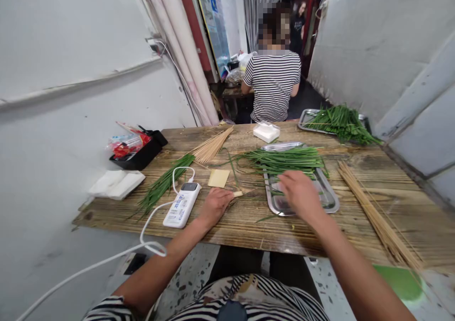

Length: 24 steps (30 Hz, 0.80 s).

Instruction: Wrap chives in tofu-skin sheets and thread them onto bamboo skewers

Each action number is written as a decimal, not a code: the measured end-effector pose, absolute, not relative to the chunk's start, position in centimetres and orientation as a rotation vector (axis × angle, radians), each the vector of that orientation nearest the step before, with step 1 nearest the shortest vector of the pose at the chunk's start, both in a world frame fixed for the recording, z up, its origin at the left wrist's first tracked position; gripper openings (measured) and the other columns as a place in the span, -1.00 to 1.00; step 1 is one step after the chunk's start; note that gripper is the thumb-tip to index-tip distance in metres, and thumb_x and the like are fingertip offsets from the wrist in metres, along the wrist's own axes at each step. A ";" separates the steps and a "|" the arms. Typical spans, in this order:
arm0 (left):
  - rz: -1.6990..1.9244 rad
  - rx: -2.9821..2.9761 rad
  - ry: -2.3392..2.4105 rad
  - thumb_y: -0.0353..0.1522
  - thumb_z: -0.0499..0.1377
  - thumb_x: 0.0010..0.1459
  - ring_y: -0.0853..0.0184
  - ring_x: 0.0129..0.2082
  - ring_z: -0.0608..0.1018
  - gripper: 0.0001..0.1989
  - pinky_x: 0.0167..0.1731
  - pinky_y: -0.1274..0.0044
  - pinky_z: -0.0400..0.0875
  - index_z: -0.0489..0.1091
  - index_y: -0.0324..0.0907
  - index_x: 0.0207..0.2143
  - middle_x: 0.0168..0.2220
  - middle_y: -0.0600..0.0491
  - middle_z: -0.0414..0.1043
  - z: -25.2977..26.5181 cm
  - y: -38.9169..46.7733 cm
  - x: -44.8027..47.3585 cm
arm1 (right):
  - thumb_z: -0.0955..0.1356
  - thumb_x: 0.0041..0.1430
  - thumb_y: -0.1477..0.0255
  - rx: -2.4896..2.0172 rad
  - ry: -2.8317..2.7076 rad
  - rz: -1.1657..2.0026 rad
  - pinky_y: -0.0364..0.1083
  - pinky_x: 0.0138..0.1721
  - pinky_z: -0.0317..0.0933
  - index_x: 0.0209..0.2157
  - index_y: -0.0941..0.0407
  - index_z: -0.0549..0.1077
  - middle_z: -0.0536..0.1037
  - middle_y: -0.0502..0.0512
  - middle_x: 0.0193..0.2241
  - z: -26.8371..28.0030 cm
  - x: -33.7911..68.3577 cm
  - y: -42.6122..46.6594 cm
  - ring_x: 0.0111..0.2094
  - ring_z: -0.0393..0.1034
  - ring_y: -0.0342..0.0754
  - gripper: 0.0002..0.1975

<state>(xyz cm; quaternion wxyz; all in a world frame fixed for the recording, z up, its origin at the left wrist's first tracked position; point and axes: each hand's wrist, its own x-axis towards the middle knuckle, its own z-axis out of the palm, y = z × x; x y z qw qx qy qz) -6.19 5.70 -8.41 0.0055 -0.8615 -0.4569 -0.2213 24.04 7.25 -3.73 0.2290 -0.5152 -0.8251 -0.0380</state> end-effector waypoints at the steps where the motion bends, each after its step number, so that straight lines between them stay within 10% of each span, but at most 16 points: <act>1: -0.724 -2.698 -1.413 -0.38 0.01 0.28 0.33 -0.25 0.50 -0.76 -0.20 0.42 0.29 0.48 -0.12 -0.21 -0.24 0.00 0.54 -8.5 5.6 -6.3 | 0.19 0.27 0.37 -1.602 -2.218 -0.193 0.00 -0.14 0.14 -0.22 0.17 0.50 0.47 0.25 -0.20 -3.4 27.2 6.3 -0.19 0.30 0.06 -0.71; 7: -0.905 -2.678 -1.330 -0.36 -0.02 0.27 0.25 -0.18 0.53 -0.74 -0.16 0.36 0.36 0.47 -0.03 -0.18 -0.16 0.03 0.53 -10.3 6.1 -7.2 | 0.22 0.22 0.35 -2.493 -1.908 -0.132 -0.04 -0.32 0.17 -0.43 0.19 0.49 0.50 0.29 -0.35 -3.0 39.4 0.0 -0.26 0.38 0.10 -0.70; 24: -0.820 -2.555 -1.137 -0.34 -0.08 0.32 0.33 -0.32 0.54 -0.67 -0.26 0.47 0.41 0.47 -0.14 -0.27 -0.29 0.04 0.56 -9.8 5.9 -6.3 | 0.19 0.21 0.38 -2.615 -1.728 -0.024 -0.14 -0.47 0.06 -0.49 0.14 0.45 0.54 0.18 -0.44 -3.9 39.9 -1.9 -0.38 0.44 -0.02 -0.70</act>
